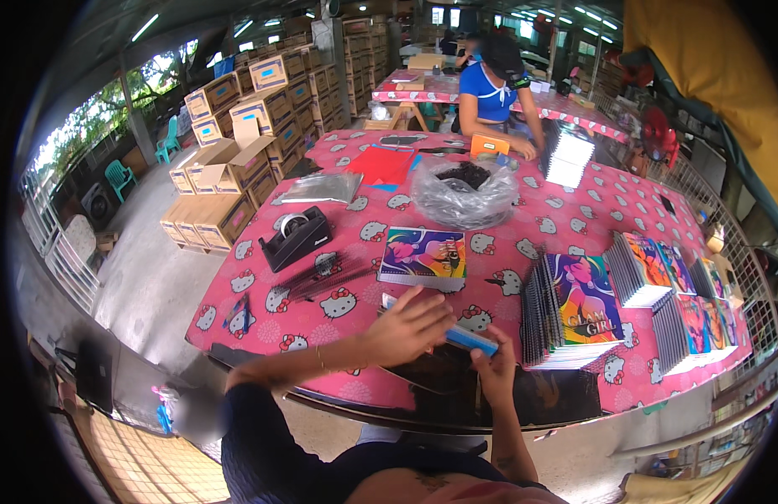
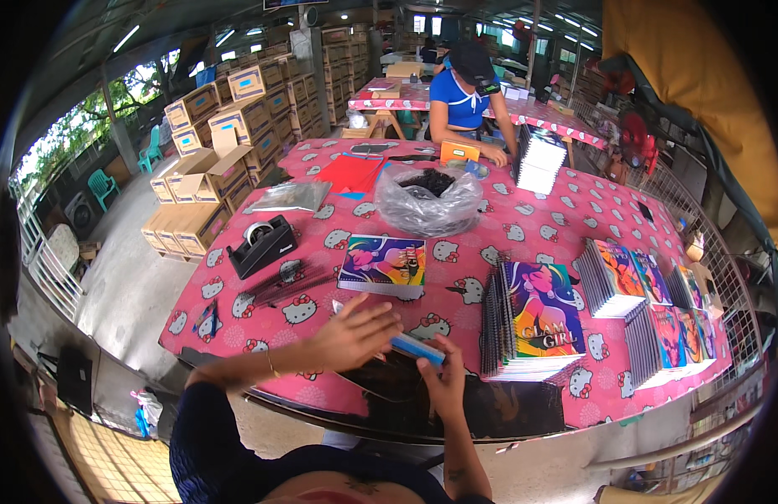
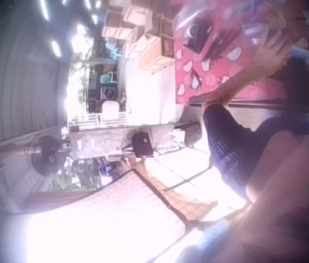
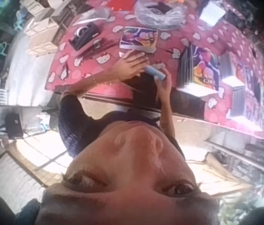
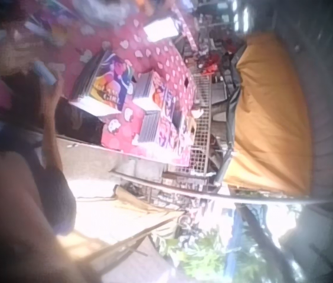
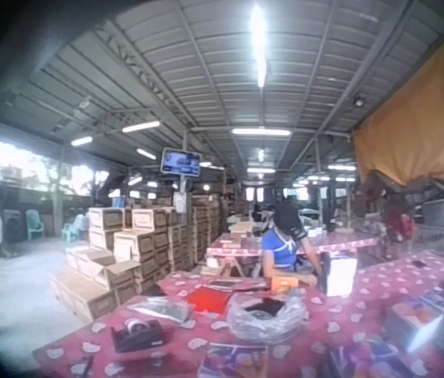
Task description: The person binds notebooks by threading blue plastic spiral coils through pre-punched holes in stacks of paper and covers.
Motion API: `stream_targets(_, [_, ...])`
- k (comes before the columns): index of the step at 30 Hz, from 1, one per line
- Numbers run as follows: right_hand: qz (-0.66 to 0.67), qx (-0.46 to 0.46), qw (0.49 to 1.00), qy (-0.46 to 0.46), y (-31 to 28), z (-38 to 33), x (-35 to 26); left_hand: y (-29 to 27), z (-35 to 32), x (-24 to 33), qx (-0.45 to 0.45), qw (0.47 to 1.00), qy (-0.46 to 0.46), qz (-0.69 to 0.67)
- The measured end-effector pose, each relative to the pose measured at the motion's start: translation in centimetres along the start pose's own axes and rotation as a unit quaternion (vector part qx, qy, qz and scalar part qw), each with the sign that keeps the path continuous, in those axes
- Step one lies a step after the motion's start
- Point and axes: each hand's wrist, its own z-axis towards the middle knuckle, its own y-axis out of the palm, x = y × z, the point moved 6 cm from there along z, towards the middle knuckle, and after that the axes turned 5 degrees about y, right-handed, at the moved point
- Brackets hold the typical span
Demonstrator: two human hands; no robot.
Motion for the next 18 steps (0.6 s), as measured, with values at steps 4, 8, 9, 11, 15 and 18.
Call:
stream_targets(4, [0.019,0.0,1.0,-0.021,2.2,0.1,-0.4,0.0,-3.6,-0.5,0.083,0.959,-0.259,-0.08])
stream_targets(8, [-0.086,0.01,0.996,-0.032,3.5,0.7,-0.8,3.1,-9.2,-1.0,0.237,0.779,-0.478,-0.328])
stream_targets(9, [-0.107,0.002,0.994,-0.034,3.2,0.8,-0.8,4.7,-11.0,-0.9,0.273,0.713,-0.521,-0.382])
stream_targets(11, [-0.15,-0.009,0.988,-0.041,1.2,1.3,-0.8,6.3,-14.1,-3.3,0.196,0.72,-0.541,-0.388])
stream_targets(15, [-0.094,-0.006,0.995,-0.02,-1.3,1.2,0.2,2.8,-17.0,-13.3,0.033,0.873,-0.48,0.078])
stream_targets(18, [-0.066,-0.006,0.998,-0.017,-1.5,1.2,0.5,4.8,-22.0,-17.1,-0.022,0.899,-0.412,0.148])
